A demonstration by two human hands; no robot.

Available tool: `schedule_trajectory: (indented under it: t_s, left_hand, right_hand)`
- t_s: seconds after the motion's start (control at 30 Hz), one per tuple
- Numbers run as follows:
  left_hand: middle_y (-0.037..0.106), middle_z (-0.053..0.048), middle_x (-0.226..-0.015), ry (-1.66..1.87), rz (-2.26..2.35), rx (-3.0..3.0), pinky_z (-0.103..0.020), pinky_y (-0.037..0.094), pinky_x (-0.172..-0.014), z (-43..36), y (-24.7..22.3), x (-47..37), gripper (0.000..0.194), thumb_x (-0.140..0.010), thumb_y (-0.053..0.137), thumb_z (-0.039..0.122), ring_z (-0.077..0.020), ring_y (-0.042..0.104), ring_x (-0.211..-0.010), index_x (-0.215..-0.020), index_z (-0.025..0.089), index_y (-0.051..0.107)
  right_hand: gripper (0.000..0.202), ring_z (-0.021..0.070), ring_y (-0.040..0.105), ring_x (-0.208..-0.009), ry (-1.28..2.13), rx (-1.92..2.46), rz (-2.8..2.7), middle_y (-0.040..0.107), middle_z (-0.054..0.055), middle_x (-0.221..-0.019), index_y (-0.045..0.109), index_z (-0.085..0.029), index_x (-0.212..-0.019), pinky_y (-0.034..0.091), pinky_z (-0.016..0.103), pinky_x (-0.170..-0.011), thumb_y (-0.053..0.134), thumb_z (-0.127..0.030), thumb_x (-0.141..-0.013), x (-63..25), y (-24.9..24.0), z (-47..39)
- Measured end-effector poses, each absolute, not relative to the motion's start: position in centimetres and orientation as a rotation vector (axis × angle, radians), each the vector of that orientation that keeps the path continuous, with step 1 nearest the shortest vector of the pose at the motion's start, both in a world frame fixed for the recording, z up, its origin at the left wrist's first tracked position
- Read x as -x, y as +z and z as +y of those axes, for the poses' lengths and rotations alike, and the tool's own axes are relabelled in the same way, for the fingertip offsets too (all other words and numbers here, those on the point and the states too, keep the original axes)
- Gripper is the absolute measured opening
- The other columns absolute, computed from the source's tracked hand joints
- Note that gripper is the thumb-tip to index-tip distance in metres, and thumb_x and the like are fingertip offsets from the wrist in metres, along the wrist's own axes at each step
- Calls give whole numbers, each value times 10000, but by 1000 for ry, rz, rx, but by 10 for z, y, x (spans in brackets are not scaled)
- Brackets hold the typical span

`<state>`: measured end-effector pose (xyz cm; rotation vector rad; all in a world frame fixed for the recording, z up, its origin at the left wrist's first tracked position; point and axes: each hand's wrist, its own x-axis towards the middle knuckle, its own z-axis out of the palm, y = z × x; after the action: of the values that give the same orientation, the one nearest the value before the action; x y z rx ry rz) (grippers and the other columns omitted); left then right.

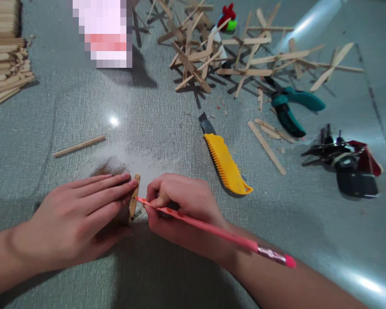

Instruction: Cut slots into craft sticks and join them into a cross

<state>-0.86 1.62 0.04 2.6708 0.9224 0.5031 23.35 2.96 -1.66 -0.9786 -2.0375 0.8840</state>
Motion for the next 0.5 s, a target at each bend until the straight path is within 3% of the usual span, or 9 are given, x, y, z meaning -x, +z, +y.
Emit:
schedule_trajectory:
  t_s: [0.5]
  left_hand:
    - [748,-128,-1404,491,934,-2659,-549,684,-1026,15,1,10,267,-1043,626,318,-345,744,-1286,-1126,98,753]
  right_hand:
    - [236,101,709,-706,997,936,-1987,734,-19,-820,566,-246,-833,558,229,-636,672,-42,-885,-235,-13,31]
